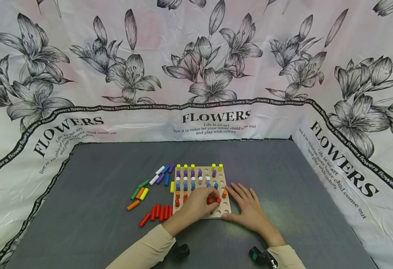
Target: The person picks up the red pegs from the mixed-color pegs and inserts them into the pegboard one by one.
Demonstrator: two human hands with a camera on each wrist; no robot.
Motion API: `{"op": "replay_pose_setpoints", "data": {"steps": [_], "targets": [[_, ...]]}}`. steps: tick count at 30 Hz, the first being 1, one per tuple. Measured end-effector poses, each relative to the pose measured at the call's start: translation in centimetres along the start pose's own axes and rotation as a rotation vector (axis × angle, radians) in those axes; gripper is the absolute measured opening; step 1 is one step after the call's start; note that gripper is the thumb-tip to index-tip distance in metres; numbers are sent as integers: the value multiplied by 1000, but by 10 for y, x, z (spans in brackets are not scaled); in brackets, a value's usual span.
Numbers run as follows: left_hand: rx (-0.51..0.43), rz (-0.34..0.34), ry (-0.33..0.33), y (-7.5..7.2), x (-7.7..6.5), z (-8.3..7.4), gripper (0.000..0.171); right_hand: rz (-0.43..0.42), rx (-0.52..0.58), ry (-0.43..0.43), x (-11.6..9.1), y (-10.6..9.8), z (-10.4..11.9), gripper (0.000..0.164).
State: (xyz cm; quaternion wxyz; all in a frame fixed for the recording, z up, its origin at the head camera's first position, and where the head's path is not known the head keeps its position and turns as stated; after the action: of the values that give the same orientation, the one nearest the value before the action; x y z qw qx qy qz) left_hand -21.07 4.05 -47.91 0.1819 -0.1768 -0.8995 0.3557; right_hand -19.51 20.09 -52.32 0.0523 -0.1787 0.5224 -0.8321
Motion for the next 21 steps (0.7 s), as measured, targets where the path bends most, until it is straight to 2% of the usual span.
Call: {"op": "replay_pose_setpoints", "data": {"steps": [6,12,21], "targets": [[-32,-9,2,-4,-1,-2,16,0,-10,-1,0,0,-1,93],[-65,-12,-52,-10,-1,-4,16,-9,-4,-1,0,0,-1,93],[-256,-71,-49,-33,-8,-10,16,-14,-10,1,-1,2,-3,93]]}}
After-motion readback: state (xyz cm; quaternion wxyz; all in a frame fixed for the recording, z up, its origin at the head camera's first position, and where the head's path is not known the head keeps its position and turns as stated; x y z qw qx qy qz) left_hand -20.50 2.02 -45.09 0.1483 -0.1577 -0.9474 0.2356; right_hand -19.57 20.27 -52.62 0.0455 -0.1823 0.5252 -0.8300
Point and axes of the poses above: each hand's wrist, its own x-axis towards the middle knuckle, its own y-axis out of the palm, z = x × y, the point moved 8 cm from there along x, towards the middle knuckle, and after that the axes turned 6 degrees about -z, right-handed, at the moved point
